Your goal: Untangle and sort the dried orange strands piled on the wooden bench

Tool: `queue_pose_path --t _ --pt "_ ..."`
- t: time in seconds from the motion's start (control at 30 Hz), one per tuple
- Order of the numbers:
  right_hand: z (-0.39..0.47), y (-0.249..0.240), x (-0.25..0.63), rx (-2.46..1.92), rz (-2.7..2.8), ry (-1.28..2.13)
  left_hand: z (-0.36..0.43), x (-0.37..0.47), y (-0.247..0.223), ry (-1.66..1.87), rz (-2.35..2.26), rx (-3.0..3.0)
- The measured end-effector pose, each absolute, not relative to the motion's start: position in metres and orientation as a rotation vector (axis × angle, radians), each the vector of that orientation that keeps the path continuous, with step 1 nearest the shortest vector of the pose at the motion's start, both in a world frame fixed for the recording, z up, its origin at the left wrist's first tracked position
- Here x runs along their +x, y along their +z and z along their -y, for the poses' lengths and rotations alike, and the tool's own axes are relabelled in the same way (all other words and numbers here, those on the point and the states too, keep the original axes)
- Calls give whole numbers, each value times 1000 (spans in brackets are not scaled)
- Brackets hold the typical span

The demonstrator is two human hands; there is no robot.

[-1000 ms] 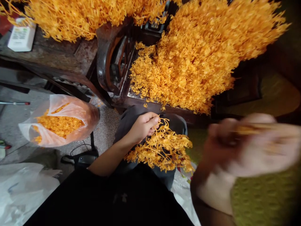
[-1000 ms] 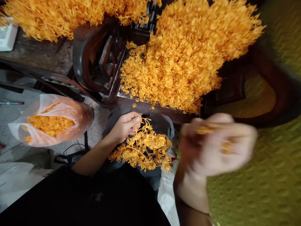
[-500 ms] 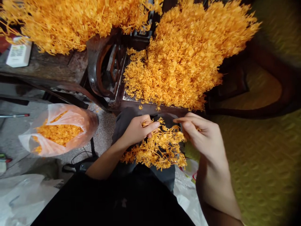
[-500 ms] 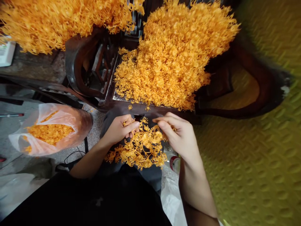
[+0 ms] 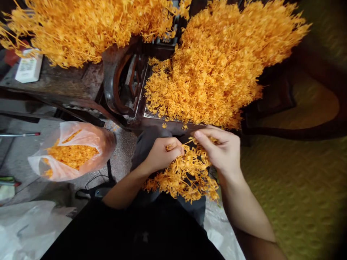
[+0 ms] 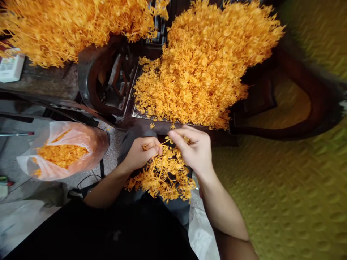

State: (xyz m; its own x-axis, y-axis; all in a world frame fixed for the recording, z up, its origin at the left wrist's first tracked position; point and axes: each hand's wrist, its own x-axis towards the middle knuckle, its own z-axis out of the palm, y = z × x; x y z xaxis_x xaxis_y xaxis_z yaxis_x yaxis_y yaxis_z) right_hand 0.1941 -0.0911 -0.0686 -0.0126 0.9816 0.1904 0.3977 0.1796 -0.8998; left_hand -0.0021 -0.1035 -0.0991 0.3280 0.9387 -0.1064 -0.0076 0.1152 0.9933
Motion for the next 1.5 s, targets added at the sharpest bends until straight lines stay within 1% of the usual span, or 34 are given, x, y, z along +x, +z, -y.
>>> queue_pose_path --t 0.1,0.17,0.33,0.43,0.53,0.63,0.73,0.87,0.9,1.0,1.03,1.17,1.3,1.4,1.43,1.5 --pt "80 -74 200 -1177 1015 629 106 -4 -106 1063 -920 1109" --pt "77 -75 207 -1092 882 634 109 -7 -112 1096 -856 1034" --pt "93 -72 204 -1361 1460 1179 110 -9 -117 1089 -745 1088" --pt "101 -70 198 -1335 1686 1244 106 -9 -115 1120 -726 1138" --pt "101 -68 192 -1288 1843 1379 103 -9 -113 1149 -743 1204" --pt "102 -66 187 -1363 1828 1415 104 -7 -112 1157 -805 1245" --pt "105 -67 189 -1432 1517 1291 109 -6 -115 1180 -899 1182" --pt "102 -69 210 -1316 876 938 116 -9 -122 1243 -925 1040" --pt "100 -70 215 -1285 822 921 116 -9 -122 1230 -913 1054" --pt "96 -73 224 -1258 861 1017 114 -10 -122 1189 -877 1089" --pt "94 -74 226 -1227 839 989 113 -10 -122 1203 -866 1052" --pt "86 -74 233 -1046 568 671 112 -7 -120 1293 -851 824" --pt "78 -73 251 -942 453 588 111 0 -111 1297 -861 682" --pt "73 -69 281 -860 334 580 109 -3 -103 1309 -891 612" --pt "72 -66 294 -856 264 541 110 -7 -101 1342 -913 602" --pt "72 -58 313 -979 211 476 117 -17 -98 1376 -967 643"
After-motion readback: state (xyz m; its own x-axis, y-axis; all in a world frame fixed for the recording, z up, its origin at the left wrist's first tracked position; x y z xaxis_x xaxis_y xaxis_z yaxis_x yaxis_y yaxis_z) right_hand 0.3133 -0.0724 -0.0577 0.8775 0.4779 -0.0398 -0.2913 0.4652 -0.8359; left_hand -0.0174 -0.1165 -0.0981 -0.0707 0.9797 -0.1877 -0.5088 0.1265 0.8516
